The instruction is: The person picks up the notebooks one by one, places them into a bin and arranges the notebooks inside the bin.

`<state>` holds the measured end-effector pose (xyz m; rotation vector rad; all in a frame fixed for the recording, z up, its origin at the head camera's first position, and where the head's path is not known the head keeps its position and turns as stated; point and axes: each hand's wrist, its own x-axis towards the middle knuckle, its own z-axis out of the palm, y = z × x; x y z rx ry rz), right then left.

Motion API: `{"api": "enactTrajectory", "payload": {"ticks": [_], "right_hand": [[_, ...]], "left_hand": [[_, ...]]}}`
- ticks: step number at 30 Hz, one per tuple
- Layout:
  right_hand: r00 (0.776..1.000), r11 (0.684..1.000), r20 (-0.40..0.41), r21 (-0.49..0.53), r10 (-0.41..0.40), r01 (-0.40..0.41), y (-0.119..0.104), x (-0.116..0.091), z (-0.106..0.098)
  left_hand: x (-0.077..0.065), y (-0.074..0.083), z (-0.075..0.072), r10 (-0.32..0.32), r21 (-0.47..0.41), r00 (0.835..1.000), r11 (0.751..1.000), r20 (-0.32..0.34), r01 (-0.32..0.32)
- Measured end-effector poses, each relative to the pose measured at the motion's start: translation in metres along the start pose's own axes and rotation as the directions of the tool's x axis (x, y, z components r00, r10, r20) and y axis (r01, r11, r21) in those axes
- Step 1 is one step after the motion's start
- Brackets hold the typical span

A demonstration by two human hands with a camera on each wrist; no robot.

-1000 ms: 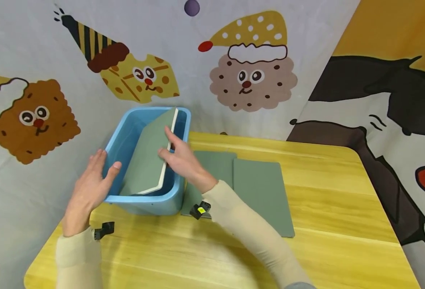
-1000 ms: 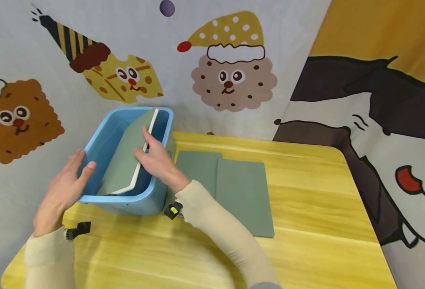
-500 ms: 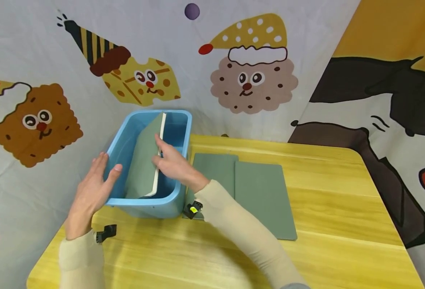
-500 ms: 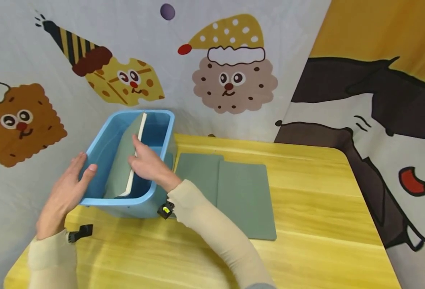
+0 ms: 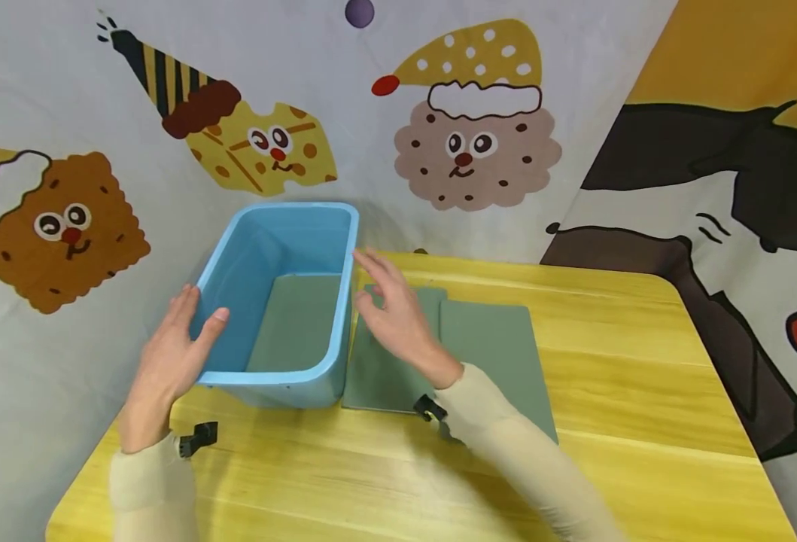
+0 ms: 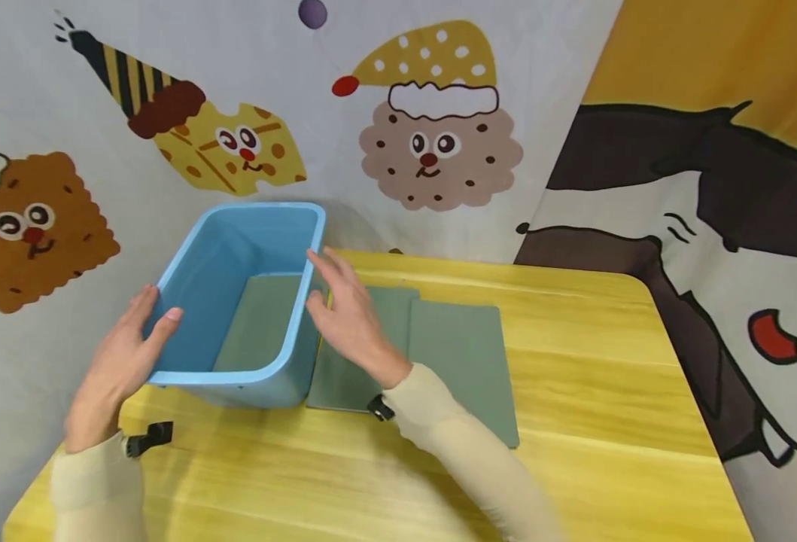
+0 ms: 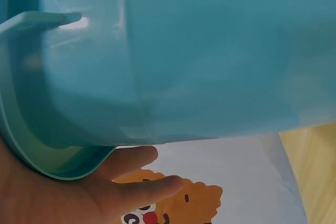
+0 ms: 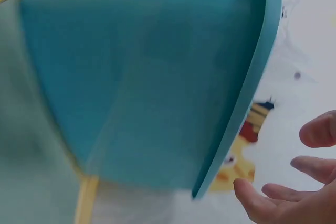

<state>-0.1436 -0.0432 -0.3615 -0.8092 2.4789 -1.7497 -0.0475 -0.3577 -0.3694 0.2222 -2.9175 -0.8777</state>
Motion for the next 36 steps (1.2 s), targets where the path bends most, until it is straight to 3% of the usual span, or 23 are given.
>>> {"api": "enactTrajectory", "payload": {"ticks": [8, 14, 18, 23, 29, 33, 36], "right_hand": [[0.994, 0.997, -0.092, -0.044, 0.052, -0.056, 0.05, -0.045, -0.056], [0.979, 0.967, -0.132, -0.183, 0.153, -0.176, 0.09, -0.073, -0.092], [0.959, 0.895, -0.066, -0.344, 0.277, -0.282, 0.111, -0.087, -0.124], [0.894, 0.784, 0.001, -0.482, 0.448, -0.392, 0.13, -0.103, -0.159], [0.828, 0.66, -0.026, -0.591, 0.56, -0.465, 0.147, -0.115, -0.162], [0.829, 0.594, -0.034, -0.682, 0.558, -0.428, 0.153, -0.117, -0.148], [0.84, 0.571, -0.04, -0.716, 0.541, -0.402, 0.156, -0.117, -0.141]], "left_hand": [[-0.001, 0.004, -0.001, 0.01, 0.067, 0.999, 0.998, -0.031, -0.008], [-0.007, 0.001, 0.001, 0.021, 0.078, 1.0, 0.997, -0.016, -0.019], [-0.007, 0.0, 0.004, 0.017, 0.077, 1.0, 0.997, -0.009, -0.017], [-0.006, -0.001, 0.007, 0.014, 0.075, 1.0, 0.997, 0.005, -0.014], [-0.001, -0.002, 0.007, 0.003, 0.079, 1.0, 0.997, 0.02, -0.005], [0.0, -0.001, 0.005, -0.003, 0.09, 1.0, 0.996, 0.023, 0.001], [0.0, -0.001, 0.005, -0.007, 0.091, 1.0, 0.996, 0.025, 0.004]]}}
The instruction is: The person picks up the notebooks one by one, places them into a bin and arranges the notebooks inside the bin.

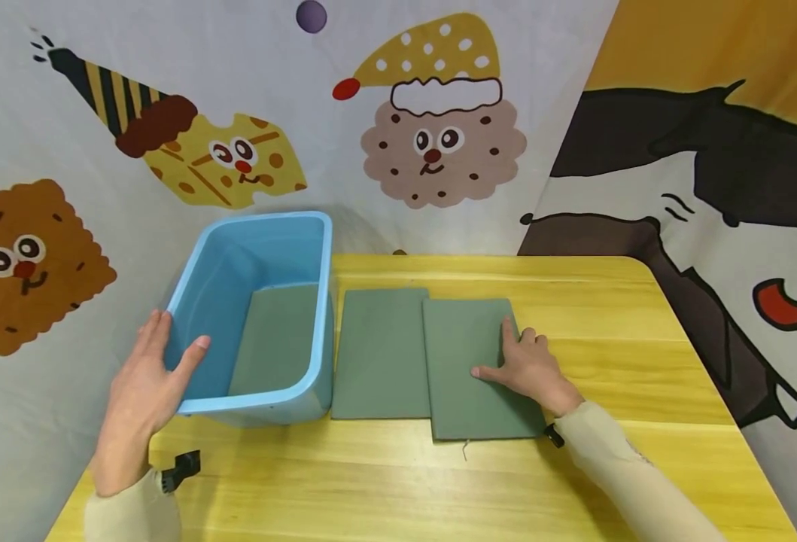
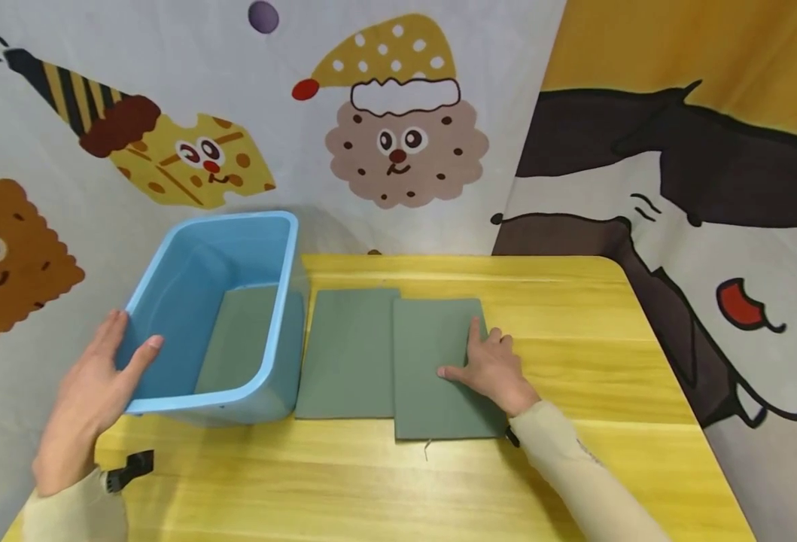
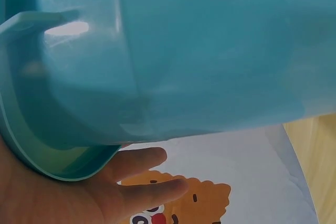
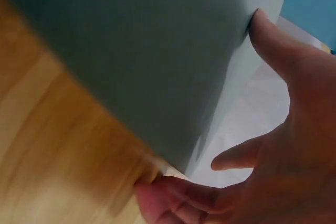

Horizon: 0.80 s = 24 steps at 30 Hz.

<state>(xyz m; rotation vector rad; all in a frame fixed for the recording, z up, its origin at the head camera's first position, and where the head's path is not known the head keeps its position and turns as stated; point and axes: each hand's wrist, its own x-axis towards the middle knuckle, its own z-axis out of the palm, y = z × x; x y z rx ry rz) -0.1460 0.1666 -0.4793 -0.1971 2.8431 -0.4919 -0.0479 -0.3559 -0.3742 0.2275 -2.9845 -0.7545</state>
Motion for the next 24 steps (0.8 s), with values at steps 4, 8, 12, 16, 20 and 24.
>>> {"api": "enactTrajectory", "payload": {"ticks": [4, 8, 12, 16, 20, 24], "right_hand": [[1.0, 1.0, 0.011, 0.023, 0.006, -0.006, -0.001, 0.005, 0.0], [0.999, 0.999, 0.036, 0.051, 0.006, -0.008, 0.0, 0.009, -0.003], [0.998, 0.998, 0.056, 0.058, -0.001, -0.002, 0.001, 0.01, -0.006], [0.998, 0.998, 0.069, 0.059, 0.006, -0.01, 0.003, 0.012, -0.009], [0.996, 0.997, 0.089, 0.074, -0.015, 0.008, 0.002, 0.015, -0.011], [0.993, 0.995, 0.106, 0.097, -0.044, 0.033, -0.005, 0.017, -0.014]], "left_hand": [[0.0, 0.001, 0.001, -0.006, -0.008, 1.0, 1.0, 0.0, 0.006], [0.0, 0.001, 0.001, -0.013, -0.004, 1.0, 1.0, 0.005, 0.013], [0.0, 0.001, 0.002, -0.019, -0.001, 1.0, 1.0, 0.014, 0.019], [0.001, 0.002, 0.003, -0.016, -0.003, 1.0, 1.0, 0.019, 0.016], [0.002, 0.001, 0.003, -0.012, -0.003, 1.0, 1.0, 0.023, 0.012], [0.001, -0.001, 0.0, -0.024, 0.002, 1.0, 1.0, 0.016, 0.024]]}}
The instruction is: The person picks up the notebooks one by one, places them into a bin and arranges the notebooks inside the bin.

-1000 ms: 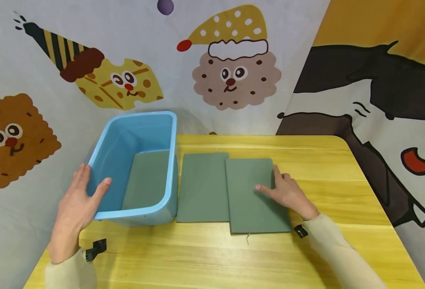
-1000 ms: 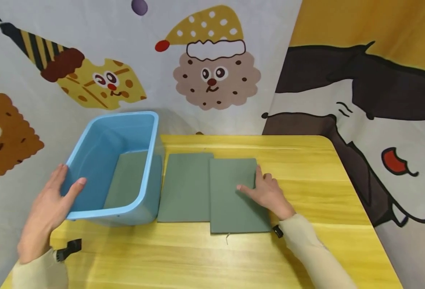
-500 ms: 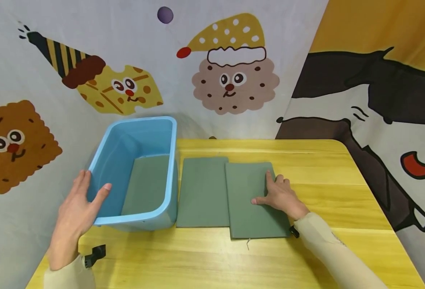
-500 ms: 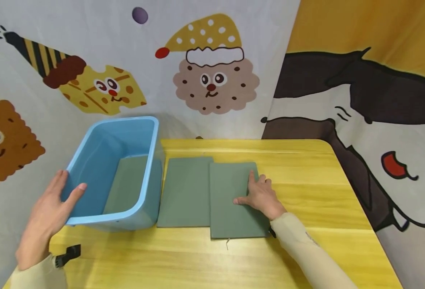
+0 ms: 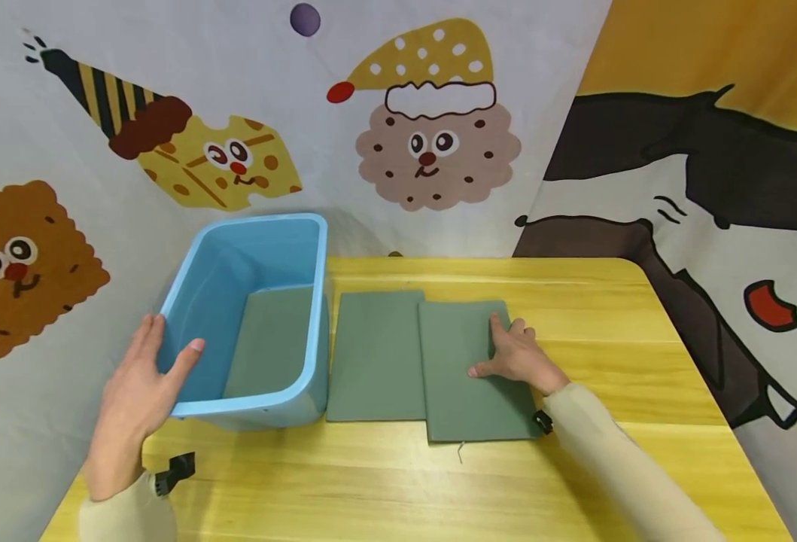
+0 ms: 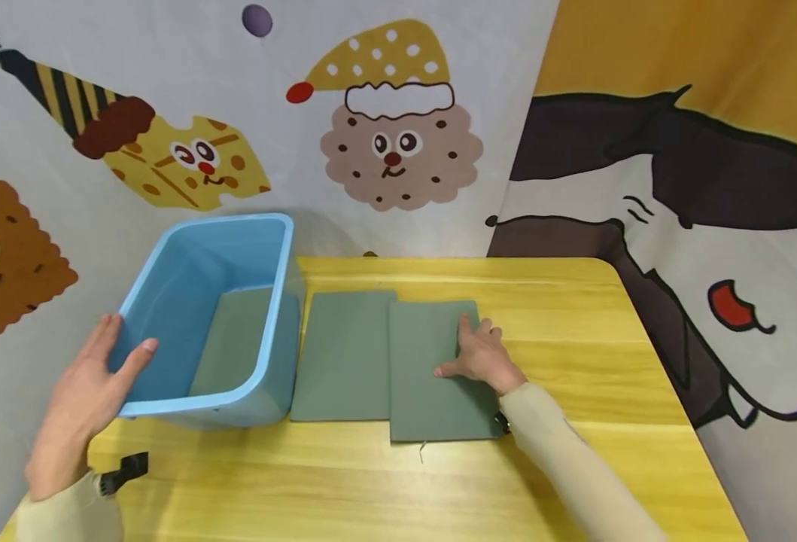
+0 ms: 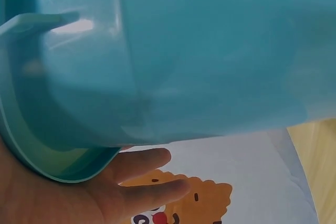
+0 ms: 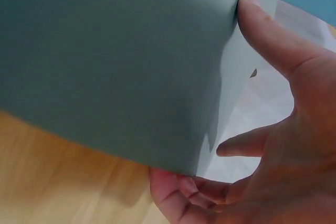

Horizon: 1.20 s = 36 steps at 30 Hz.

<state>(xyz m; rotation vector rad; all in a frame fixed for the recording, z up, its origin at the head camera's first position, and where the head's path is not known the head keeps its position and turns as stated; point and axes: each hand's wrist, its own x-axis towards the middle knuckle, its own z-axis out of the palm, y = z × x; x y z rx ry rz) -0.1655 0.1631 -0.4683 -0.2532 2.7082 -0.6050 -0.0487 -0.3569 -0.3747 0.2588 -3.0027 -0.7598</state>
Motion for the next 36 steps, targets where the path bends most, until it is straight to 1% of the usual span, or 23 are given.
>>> {"api": "enactTrajectory", "payload": {"ticks": [1, 5, 11, 15, 20, 23, 26, 28, 31, 34, 36], "right_hand": [[1.0, 1.0, 0.004, 0.009, 0.0, 0.0, -0.002, 0.0, 0.0], [1.0, 1.0, 0.006, -0.016, 0.013, -0.013, -0.005, -0.001, 0.001], [0.999, 0.999, -0.022, -0.042, 0.03, -0.031, -0.008, 0.005, 0.001], [1.0, 0.998, -0.019, -0.051, 0.025, -0.026, -0.001, 0.012, -0.003], [0.999, 0.999, 0.031, -0.03, 0.033, -0.032, 0.012, 0.018, -0.014], [0.997, 0.999, 0.063, -0.026, 0.049, -0.048, 0.026, 0.018, -0.023], [0.994, 0.997, 0.078, -0.017, 0.071, -0.07, 0.038, 0.014, -0.03], [0.995, 0.998, 0.072, -0.011, 0.069, -0.069, 0.043, 0.01, -0.032], [0.998, 0.999, 0.044, -0.012, 0.052, -0.051, 0.042, 0.007, -0.031], [0.999, 0.999, 0.014, -0.035, 0.037, -0.036, 0.038, 0.01, -0.031], [0.999, 0.998, 0.016, -0.039, 0.044, -0.043, 0.036, 0.015, -0.033]], "left_hand": [[0.0, 0.0, 0.0, -0.004, 0.001, 1.0, 1.0, -0.001, 0.004], [0.001, 0.003, -0.001, -0.017, 0.011, 1.0, 1.0, -0.006, 0.017], [0.0, 0.003, -0.003, -0.003, 0.022, 1.0, 1.0, -0.016, 0.003], [0.0, 0.003, -0.002, -0.001, 0.029, 1.0, 1.0, -0.015, 0.001], [-0.002, 0.002, -0.001, 0.001, 0.033, 1.0, 0.999, -0.009, -0.001], [-0.001, 0.003, 0.003, 0.004, 0.026, 1.0, 1.0, -0.003, -0.004], [-0.001, 0.004, 0.006, 0.006, 0.012, 1.0, 1.0, 0.004, -0.006], [-0.001, 0.003, 0.006, 0.008, 0.006, 1.0, 1.0, 0.007, -0.008], [0.0, 0.002, 0.003, -0.006, 0.002, 1.0, 1.0, 0.01, 0.006], [0.0, 0.002, 0.001, -0.024, 0.003, 1.0, 1.0, 0.003, 0.024], [0.001, 0.002, 0.002, -0.034, 0.005, 0.999, 0.999, -0.003, 0.034]]}}
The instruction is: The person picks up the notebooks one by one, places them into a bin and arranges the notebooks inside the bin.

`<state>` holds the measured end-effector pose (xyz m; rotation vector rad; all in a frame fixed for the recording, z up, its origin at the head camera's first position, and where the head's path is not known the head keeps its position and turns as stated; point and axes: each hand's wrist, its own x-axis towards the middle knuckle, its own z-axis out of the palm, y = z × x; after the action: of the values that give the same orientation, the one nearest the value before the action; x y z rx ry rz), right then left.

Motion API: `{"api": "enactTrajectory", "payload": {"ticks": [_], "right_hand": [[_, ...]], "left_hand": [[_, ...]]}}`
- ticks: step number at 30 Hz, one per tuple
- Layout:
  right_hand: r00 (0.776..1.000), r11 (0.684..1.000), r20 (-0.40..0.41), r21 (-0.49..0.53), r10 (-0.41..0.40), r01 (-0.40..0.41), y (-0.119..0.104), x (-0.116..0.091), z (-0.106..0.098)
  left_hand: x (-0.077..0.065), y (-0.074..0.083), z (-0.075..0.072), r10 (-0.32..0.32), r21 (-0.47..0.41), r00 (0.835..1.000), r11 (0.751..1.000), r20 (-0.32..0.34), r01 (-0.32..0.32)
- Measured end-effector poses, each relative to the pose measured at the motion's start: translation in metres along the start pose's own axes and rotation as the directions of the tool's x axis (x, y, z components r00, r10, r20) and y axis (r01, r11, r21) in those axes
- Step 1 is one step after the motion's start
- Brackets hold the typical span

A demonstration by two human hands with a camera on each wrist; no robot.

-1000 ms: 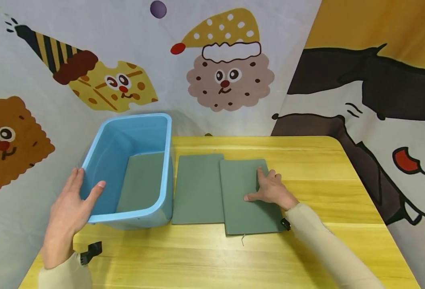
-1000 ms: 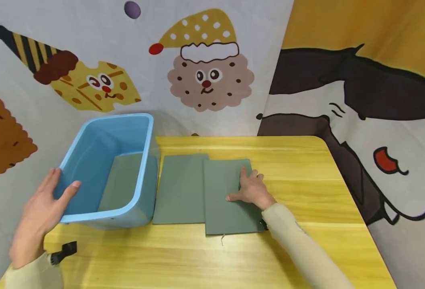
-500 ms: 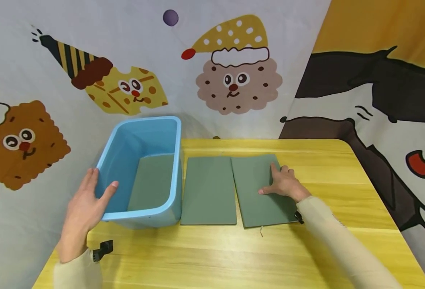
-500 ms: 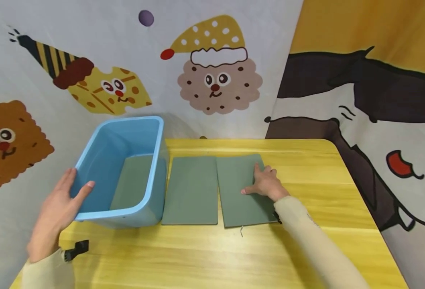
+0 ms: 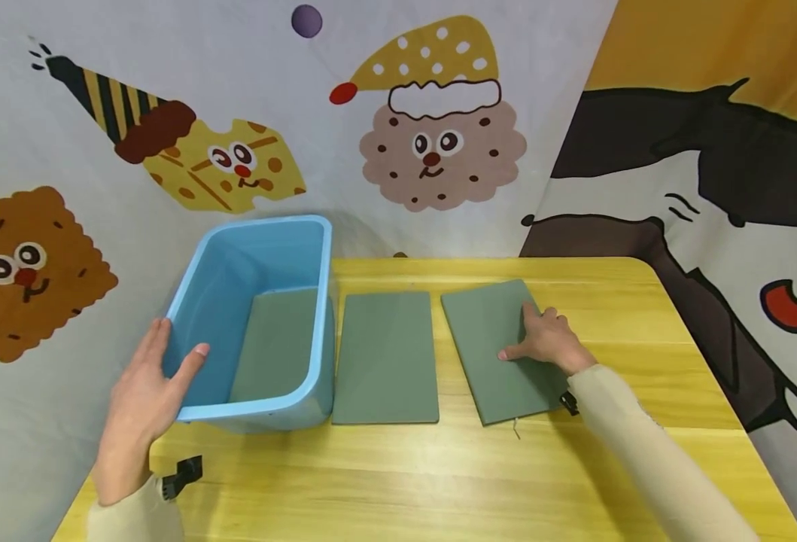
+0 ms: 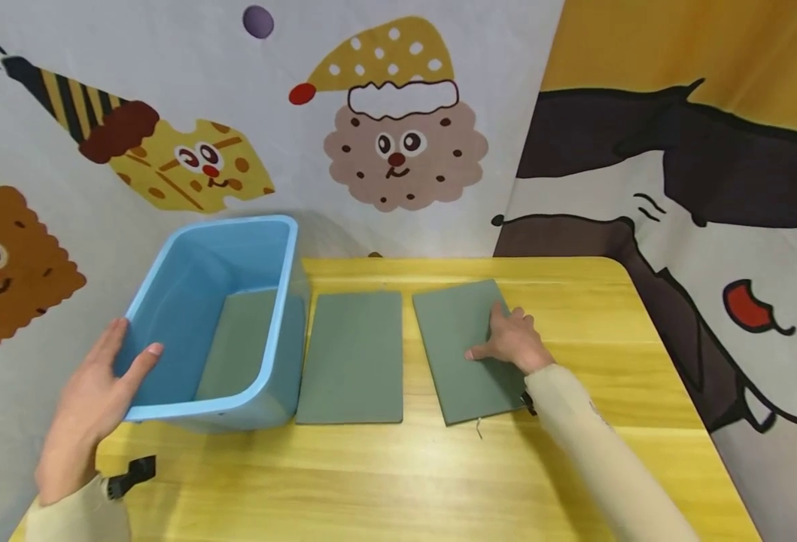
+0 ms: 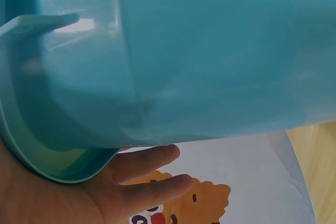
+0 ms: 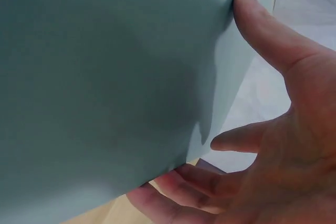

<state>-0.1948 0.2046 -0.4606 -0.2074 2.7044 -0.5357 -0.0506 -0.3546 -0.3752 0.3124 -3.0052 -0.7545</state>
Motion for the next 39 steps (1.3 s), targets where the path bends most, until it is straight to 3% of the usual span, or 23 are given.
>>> {"api": "enactTrajectory", "payload": {"ticks": [9, 20, 23, 27, 33, 39], "right_hand": [[0.992, 0.995, 0.11, 0.068, 0.06, -0.068, 0.005, 0.008, -0.01], [0.984, 0.981, 0.15, 0.156, 0.094, -0.118, 0.019, 0.005, -0.013], [0.989, 0.981, 0.134, 0.176, 0.056, -0.08, 0.026, 0.004, -0.009], [0.998, 0.973, 0.044, 0.228, -0.038, 0.027, 0.036, 0.001, -0.003], [0.987, 0.911, -0.099, 0.381, -0.13, 0.158, 0.045, -0.017, 0.006], [0.967, 0.794, -0.197, 0.556, -0.159, 0.244, 0.05, -0.037, 0.001]], "left_hand": [[-0.003, 0.002, -0.001, 0.006, -0.012, 1.0, 1.0, -0.02, -0.007], [-0.002, 0.002, -0.002, 0.012, -0.006, 1.0, 1.0, -0.009, -0.012], [-0.003, 0.002, -0.002, 0.013, -0.002, 1.0, 1.0, -0.005, -0.013], [-0.004, 0.002, -0.002, 0.021, 0.003, 1.0, 1.0, -0.007, -0.021], [-0.007, -0.002, 0.001, 0.025, -0.001, 1.0, 1.0, 0.002, -0.025], [-0.003, -0.003, 0.0, 0.033, -0.001, 0.999, 0.999, -0.005, -0.033]]}}
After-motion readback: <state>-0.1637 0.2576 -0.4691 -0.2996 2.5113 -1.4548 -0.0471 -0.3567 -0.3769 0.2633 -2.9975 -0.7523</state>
